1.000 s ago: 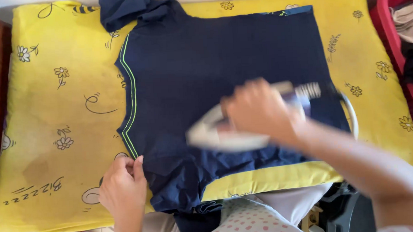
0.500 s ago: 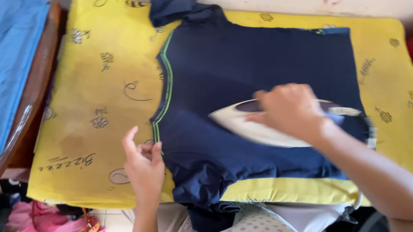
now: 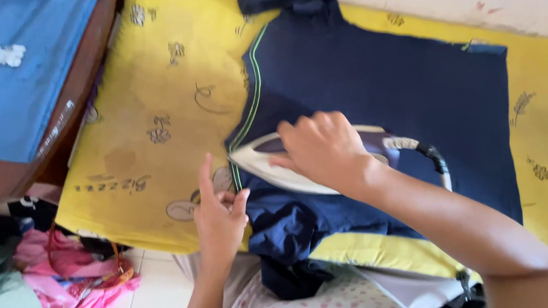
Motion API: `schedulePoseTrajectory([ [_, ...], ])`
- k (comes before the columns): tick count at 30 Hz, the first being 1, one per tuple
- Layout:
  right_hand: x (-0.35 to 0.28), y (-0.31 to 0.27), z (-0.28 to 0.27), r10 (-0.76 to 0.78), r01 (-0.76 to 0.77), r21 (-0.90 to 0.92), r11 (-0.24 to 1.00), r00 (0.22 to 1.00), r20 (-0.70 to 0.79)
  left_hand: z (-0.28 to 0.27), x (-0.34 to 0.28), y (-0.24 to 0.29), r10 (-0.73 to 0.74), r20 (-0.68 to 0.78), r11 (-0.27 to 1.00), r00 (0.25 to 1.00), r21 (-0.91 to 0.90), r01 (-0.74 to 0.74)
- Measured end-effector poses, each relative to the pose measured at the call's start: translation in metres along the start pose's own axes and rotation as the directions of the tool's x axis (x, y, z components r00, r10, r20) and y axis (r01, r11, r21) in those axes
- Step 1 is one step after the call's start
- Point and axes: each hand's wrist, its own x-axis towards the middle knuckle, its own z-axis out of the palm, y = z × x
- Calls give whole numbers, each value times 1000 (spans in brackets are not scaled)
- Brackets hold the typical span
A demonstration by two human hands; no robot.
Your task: The person irons a dark blue long-sleeved t-shirt with a graphic print on a yellow ironing board. They smooth the fabric with their hands, iron the front and sleeves, flip the shirt to iron the back, and then fold the shirt.
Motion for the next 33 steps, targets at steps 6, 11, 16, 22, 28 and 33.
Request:
schedulePoseTrajectory([
  [6,28,-30,-8,-15,16,84,996,1000,-9,-5,-11,15,-82,-20,984,996,-161,78],
  [11,3,30,-11,-20,24,-27,999,990,140,-2,-12,8,-20,-81,993,997,-121,10],
  [16,-67,121,33,164,-134,-228,965,979,120,-6,-11,12,5,-71,993,997,-114,-13],
  [22,-185,78,43,-112,136,-118,984,975,191,6,-2,-25,253,-78,907,964,365,-208],
  [28,-176,97,46,169,-157,-227,961,985,32,61,-50,-16,884,341,255,319,220,-942],
  [33,-200,85,52,-117,131,-235,963,990,75,65,-63,-33,835,471,154,284,296,-943],
])
